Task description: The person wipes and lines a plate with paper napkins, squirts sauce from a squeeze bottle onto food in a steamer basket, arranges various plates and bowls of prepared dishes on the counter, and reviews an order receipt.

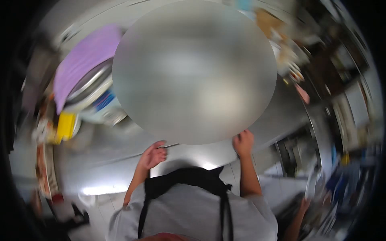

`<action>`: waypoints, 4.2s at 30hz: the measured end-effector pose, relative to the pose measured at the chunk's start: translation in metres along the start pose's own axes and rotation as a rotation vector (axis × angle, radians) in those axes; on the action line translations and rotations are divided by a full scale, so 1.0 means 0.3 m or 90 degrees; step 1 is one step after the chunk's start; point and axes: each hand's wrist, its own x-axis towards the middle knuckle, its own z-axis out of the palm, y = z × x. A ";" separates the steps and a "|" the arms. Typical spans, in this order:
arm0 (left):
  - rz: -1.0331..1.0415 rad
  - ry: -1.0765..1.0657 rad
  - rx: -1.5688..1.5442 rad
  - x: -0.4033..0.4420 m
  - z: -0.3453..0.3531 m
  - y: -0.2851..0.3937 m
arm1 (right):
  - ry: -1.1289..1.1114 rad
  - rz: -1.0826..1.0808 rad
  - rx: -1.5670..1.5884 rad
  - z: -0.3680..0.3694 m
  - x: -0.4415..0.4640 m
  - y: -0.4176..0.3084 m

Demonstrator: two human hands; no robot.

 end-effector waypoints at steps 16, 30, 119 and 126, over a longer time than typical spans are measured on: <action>0.009 0.071 0.073 0.008 0.054 -0.015 | -0.007 0.094 0.034 -0.047 0.003 -0.023; 0.004 0.152 0.189 0.022 0.090 -0.027 | 0.011 0.097 0.065 -0.048 -0.003 -0.014; -0.518 -0.652 0.687 2.524 1.493 -2.147 | 0.614 1.057 0.765 -1.132 -0.212 1.801; -0.502 -0.674 0.766 2.525 1.466 -2.168 | 0.662 1.028 0.815 -1.232 -0.214 1.812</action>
